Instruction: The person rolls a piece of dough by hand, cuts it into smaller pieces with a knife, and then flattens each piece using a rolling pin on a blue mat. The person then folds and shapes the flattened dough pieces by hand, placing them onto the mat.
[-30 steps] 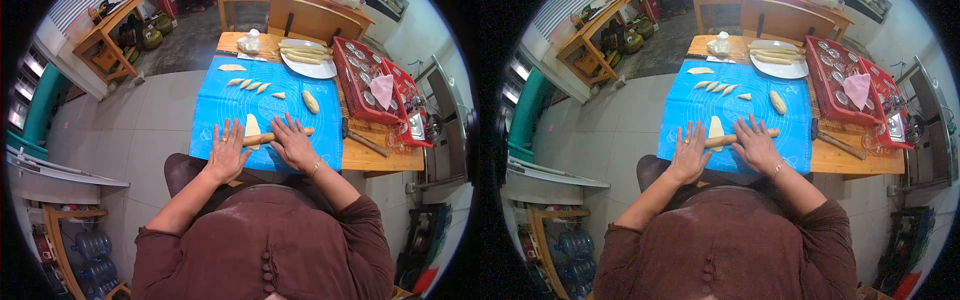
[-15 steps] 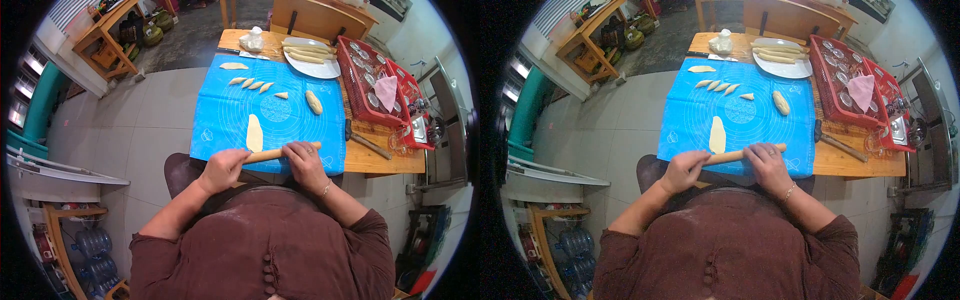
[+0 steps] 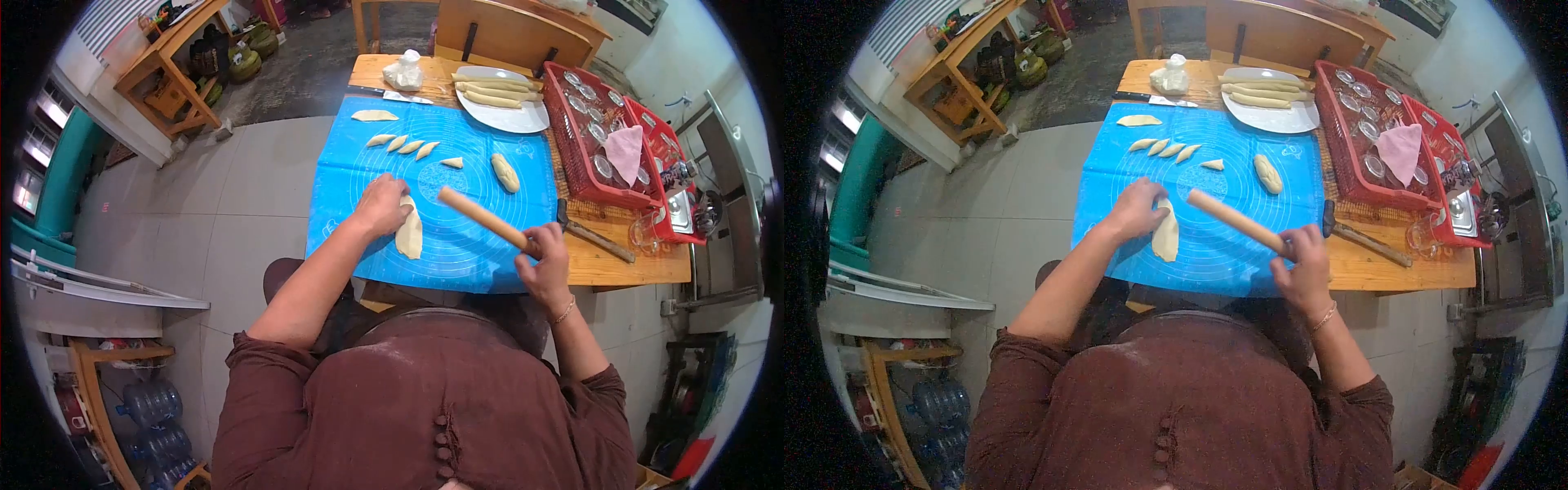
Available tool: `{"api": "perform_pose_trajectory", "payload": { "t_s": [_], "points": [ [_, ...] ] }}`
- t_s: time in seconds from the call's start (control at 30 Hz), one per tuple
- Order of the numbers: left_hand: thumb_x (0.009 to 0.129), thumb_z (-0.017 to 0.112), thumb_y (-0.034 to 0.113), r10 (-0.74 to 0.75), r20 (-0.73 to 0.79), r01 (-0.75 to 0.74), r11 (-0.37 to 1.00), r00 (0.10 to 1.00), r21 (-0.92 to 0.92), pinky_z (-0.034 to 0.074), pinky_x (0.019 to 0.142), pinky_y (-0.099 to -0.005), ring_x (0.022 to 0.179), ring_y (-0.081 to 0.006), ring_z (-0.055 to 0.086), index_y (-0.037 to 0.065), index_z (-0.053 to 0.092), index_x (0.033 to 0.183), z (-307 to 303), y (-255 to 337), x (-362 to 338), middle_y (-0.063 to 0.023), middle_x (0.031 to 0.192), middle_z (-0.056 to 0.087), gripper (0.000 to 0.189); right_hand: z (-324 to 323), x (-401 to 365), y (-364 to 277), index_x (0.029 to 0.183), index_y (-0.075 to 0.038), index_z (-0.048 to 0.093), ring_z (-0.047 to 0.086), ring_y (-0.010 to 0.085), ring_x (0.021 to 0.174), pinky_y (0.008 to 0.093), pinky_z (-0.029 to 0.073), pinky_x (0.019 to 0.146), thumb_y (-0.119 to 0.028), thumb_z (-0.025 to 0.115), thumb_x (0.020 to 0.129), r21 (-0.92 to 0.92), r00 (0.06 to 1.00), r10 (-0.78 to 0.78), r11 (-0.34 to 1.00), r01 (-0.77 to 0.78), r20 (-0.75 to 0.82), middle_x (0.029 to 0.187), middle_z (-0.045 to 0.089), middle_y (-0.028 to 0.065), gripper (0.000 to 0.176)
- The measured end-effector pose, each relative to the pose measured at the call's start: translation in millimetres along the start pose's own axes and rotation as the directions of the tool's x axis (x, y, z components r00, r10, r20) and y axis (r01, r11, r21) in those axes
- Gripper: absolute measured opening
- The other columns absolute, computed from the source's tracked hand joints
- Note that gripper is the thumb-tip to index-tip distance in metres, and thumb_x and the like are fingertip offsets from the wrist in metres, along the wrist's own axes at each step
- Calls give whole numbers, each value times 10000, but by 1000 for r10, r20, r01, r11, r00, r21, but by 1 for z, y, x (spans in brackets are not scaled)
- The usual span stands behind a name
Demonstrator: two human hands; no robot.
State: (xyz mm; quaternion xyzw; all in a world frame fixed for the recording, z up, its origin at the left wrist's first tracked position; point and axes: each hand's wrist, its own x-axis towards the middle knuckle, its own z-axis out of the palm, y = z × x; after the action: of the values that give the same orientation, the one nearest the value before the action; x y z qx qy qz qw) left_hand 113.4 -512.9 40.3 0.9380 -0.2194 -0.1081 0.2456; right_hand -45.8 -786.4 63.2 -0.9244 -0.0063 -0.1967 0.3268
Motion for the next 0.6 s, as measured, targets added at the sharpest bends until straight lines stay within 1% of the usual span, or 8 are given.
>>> {"api": "perform_pose_trajectory", "payload": {
  "t_s": [0.1, 0.17, 0.2, 0.3, 0.37, 0.43, 0.5, 0.6],
  "points": [
    [776, 715, 153, -29, 16, 30, 998, 999, -51, 445, 963, -429, 1089, -371, 552, 4, 660, 1027, 2, -1, 7, -206, 1093, 596, 296, -1, 8, 19, 968, -34, 617, 567, 327, 831, 411, 496, 730, -40, 667, 668, -76, 999, 32, 997, -32, 1, 908, 524, 135, 303],
    [762, 713, 124, -2, -2, 2, 999, 1000, -35, 487, 851, -423, 961, -335, 607, 15, 653, 982, 7, -5, 14, -168, 984, 633, 253, 6, 13, 23, 970, -40, 623, 571, 328, 843, 413, 496, 735, -53, 668, 675, -100, 998, 47, 994, -43, 37, 917, 530, 137, 298],
    [762, 713, 124, -4, -3, 4, 999, 1000, -33, 487, 851, -423, 961, -335, 607, 15, 653, 982, 5, -2, 14, -168, 984, 633, 253, 10, 16, 23, 971, -47, 630, 576, 328, 855, 416, 496, 741, -67, 669, 681, -125, 995, 63, 991, -53, 75, 926, 537, 140, 293],
    [767, 702, 144, -150, 1, 150, 984, 989, -97, 500, 825, -417, 946, -328, 632, 22, 665, 949, -3, 6, 12, -172, 964, 657, 222, 27, 24, 20, 982, -57, 642, 581, 337, 873, 429, 495, 753, -91, 670, 692, -194, 993, 90, 978, -75, 71, 935, 550, 144, 292],
    [775, 696, 164, -160, 138, 162, 987, 977, -2, 504, 823, -402, 956, -313, 647, 21, 668, 938, -11, 8, 15, -182, 983, 672, 219, 32, 30, 15, 990, -59, 644, 580, 339, 876, 438, 488, 767, -97, 670, 695, -198, 991, 107, 976, -89, 84, 935, 555, 147, 298],
    [780, 689, 171, -159, 172, 162, 987, 972, 0, 505, 824, -396, 959, -308, 650, 21, 669, 940, -16, 9, 18, -183, 979, 677, 220, 35, 33, 16, 998, -60, 646, 580, 342, 879, 447, 482, 781, -104, 670, 698, -206, 988, 126, 973, -104, 95, 935, 559, 149, 304],
    [785, 683, 178, -155, 202, 159, 987, 967, -3, 505, 824, -391, 962, -303, 652, 21, 669, 941, -18, 8, 19, -185, 975, 682, 222, 37, 37, 23, 1016, -53, 647, 571, 350, 901, 453, 463, 816, -97, 668, 699, -287, 984, 50, 958, 0, 170, 938, 567, 153, 321],
    [807, 660, 170, -115, 167, 123, 991, 979, -42, 504, 818, -390, 945, -308, 650, 11, 652, 974, -17, 6, 15, -181, 975, 676, 231, 33, 36, 23, 1024, -41, 643, 559, 355, 926, 459, 448, 835, -95, 672, 696, -278, 983, 14, 960, 38, 185, 944, 571, 154, 333]
  ]
}}
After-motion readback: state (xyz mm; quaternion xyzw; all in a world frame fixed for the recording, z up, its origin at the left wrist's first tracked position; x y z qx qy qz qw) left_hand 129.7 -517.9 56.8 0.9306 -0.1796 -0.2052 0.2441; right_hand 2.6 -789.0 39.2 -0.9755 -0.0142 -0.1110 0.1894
